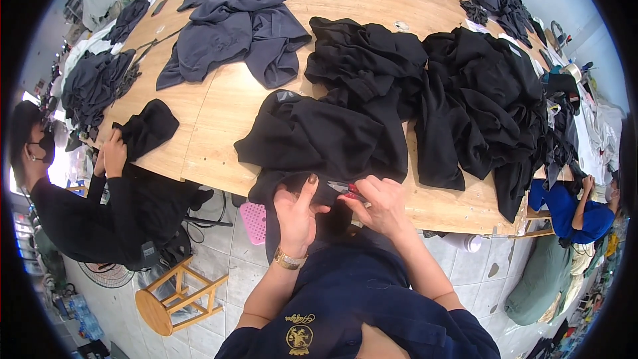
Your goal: Trimming loose threads from black fabric garments using small snips.
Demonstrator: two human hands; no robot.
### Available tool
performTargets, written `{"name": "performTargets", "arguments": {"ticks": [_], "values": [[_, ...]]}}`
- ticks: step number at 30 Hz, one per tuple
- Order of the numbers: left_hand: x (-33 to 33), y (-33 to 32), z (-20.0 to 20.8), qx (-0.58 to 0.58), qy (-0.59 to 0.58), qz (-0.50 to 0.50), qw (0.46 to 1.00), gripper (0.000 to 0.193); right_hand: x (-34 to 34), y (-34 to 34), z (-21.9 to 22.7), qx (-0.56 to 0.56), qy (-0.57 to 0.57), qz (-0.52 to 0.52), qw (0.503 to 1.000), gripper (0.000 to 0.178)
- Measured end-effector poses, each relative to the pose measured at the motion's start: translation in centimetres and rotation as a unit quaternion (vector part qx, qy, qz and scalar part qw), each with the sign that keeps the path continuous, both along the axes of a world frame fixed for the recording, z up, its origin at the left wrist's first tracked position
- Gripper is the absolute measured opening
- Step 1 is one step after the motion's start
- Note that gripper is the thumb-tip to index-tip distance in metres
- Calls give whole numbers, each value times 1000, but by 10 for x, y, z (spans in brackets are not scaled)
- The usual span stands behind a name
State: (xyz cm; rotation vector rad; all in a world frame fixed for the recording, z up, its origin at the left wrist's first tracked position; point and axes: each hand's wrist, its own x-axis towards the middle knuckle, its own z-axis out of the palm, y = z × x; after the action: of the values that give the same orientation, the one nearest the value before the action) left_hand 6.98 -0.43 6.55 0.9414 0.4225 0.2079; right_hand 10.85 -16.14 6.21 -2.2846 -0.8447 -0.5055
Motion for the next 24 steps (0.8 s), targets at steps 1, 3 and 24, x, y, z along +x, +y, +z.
{"name": "performTargets", "arguments": {"ticks": [1,3,24], "values": [[0,0,-1,0,0,0,1000,25,0,0,0,0,0,0,1000,29],[-1,-1,-1,5,1,1,1000,25,0,0,2,0,2,0,1000,29],[-3,-2,-1,63,-12,-4,998,27,3,0,2,11,23,10,1000,29]]}}
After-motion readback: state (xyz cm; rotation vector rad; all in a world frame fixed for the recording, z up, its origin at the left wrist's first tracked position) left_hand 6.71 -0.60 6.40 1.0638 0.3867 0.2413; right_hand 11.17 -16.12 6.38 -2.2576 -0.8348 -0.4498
